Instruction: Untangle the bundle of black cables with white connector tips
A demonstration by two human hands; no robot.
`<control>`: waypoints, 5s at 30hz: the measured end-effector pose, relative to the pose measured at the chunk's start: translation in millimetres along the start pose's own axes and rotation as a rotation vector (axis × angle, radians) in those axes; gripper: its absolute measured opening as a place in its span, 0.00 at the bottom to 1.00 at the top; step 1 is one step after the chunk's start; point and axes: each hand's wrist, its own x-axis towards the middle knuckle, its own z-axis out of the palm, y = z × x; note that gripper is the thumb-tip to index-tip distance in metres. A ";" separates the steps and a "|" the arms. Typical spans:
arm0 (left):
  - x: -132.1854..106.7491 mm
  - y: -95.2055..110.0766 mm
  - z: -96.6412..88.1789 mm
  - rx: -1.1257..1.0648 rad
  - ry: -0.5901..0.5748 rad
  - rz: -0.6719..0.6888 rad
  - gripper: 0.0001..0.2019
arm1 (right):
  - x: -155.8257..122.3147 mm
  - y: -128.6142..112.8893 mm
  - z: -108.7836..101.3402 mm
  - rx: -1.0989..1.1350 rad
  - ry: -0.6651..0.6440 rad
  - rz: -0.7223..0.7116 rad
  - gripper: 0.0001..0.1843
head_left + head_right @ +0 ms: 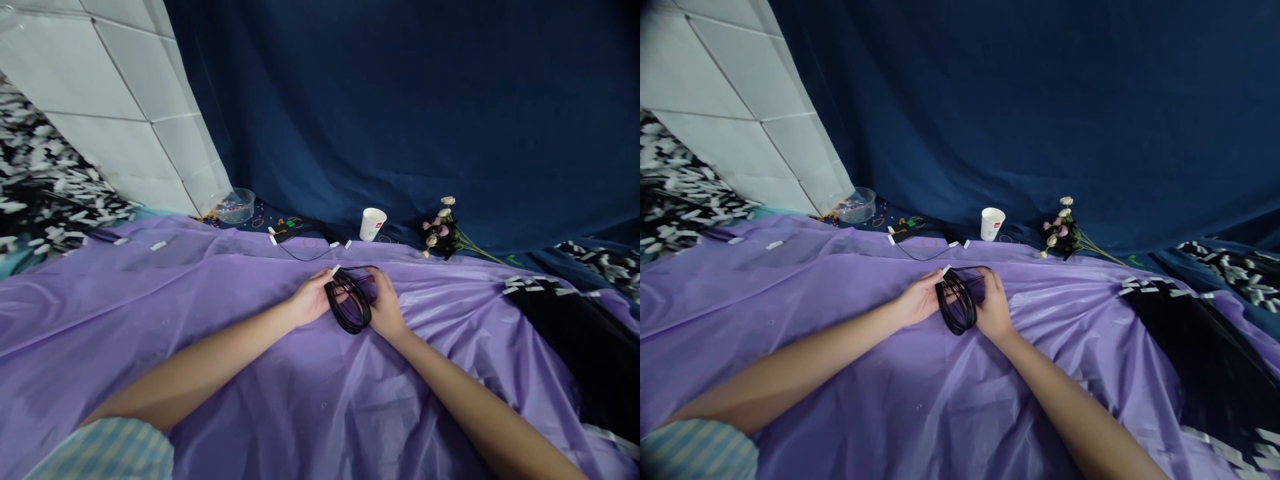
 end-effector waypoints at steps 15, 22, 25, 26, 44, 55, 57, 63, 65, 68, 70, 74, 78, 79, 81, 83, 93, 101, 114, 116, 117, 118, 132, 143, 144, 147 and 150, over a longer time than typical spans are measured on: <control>2.4 0.5 0.2 -0.035 0.077 0.023 0.04 | 1.8 -8.3 -4.5 0.468 -0.298 0.145 0.15; 5.4 -0.6 -3.3 -0.050 0.081 0.026 0.05 | 3.0 -7.5 -3.7 0.555 -0.342 0.225 0.18; 4.5 -0.3 -1.8 -0.053 0.087 0.024 0.05 | 2.7 -6.7 -3.0 0.555 -0.353 0.224 0.19; 4.2 -0.2 -1.5 -0.053 0.089 0.022 0.05 | 2.4 -6.2 -3.0 0.553 -0.350 0.225 0.19; 3.9 1.5 -1.7 0.014 0.087 0.000 0.07 | 8.0 -5.4 0.0 0.686 0.122 0.386 0.19; 2.5 0.4 1.6 -0.003 0.087 0.045 0.06 | 7.5 1.5 2.7 0.596 0.267 0.371 0.15; 2.4 0.6 2.0 -0.009 0.090 0.053 0.06 | 6.8 3.0 3.5 0.558 0.241 0.355 0.14; 2.9 0.1 1.6 -0.032 0.090 0.071 0.06 | 1.1 4.6 3.3 0.419 0.267 0.246 0.18; 2.9 -0.3 0.7 -0.038 0.091 0.072 0.06 | -1.4 3.3 3.7 0.362 0.264 0.203 0.17; 3.3 -1.1 -0.5 -0.050 0.097 0.078 0.05 | -4.9 0.0 5.5 0.296 0.256 0.132 0.20; 4.1 -1.6 -1.1 -0.055 0.100 0.083 0.04 | -7.0 -1.7 6.5 0.270 0.278 0.077 0.24; 6.5 -2.5 -2.5 -0.067 0.105 0.094 0.05 | -10.0 -2.3 5.7 0.189 0.323 -0.013 0.16; 7.1 -3.6 -3.5 -0.070 0.105 0.106 0.05 | -10.3 -4.7 2.2 0.078 0.349 -0.087 0.09; 7.0 -3.8 -3.4 -0.069 0.104 0.109 0.05 | -10.0 -6.0 1.2 0.054 0.361 -0.102 0.08; 6.6 -4.0 -3.1 -0.069 0.102 0.115 0.05 | -9.1 -8.4 -0.7 0.018 0.378 -0.124 0.06; 6.4 -4.0 -2.6 -0.069 0.101 0.118 0.05 | -8.6 -9.3 -2.0 0.001 0.366 -0.133 0.04; 2.0 -5.3 -0.7 0.006 0.022 0.142 0.03 | -7.2 -4.5 -3.7 0.064 -0.203 -0.160 0.10; -2.5 -6.0 1.3 0.065 -0.096 0.104 0.05 | -0.6 -11.2 -3.6 0.002 -0.460 -0.142 0.14; 0.3 -7.3 -1.9 0.038 -0.080 0.074 0.04 | -2.0 -7.6 -3.3 -0.034 -0.472 -0.077 0.12; 0.6 -6.8 -1.8 0.030 -0.064 0.070 0.04 | -1.9 -7.2 -3.3 -0.015 -0.466 -0.069 0.13; 0.7 -6.4 -1.6 0.026 -0.056 0.069 0.04 | -1.9 -7.1 -3.3 -0.005 -0.462 -0.066 0.13; 0.8 -6.0 -1.5 0.023 -0.050 0.067 0.03 | -1.9 -6.9 -3.3 0.005 -0.458 -0.063 0.14; 0.7 -5.1 -0.4 0.011 -0.021 0.044 0.04 | 1.5 -0.5 -0.7 0.304 -0.404 0.020 0.17; -3.6 -4.6 0.1 0.058 -0.062 0.039 0.04 | -0.1 -2.7 0.2 0.289 -0.334 0.049 0.13; -4.6 -4.7 0.5 0.075 -0.068 0.035 0.04 | 0.3 -3.8 0.0 0.298 -0.300 0.056 0.13; -7.7 -4.2 1.7 0.129 -0.078 0.036 0.06 | 1.6 -7.9 -0.7 0.325 -0.155 0.085 0.20; -9.9 -3.1 3.6 0.189 -0.090 0.054 0.08 | 2.5 -10.9 -0.8 0.336 -0.012 0.104 0.24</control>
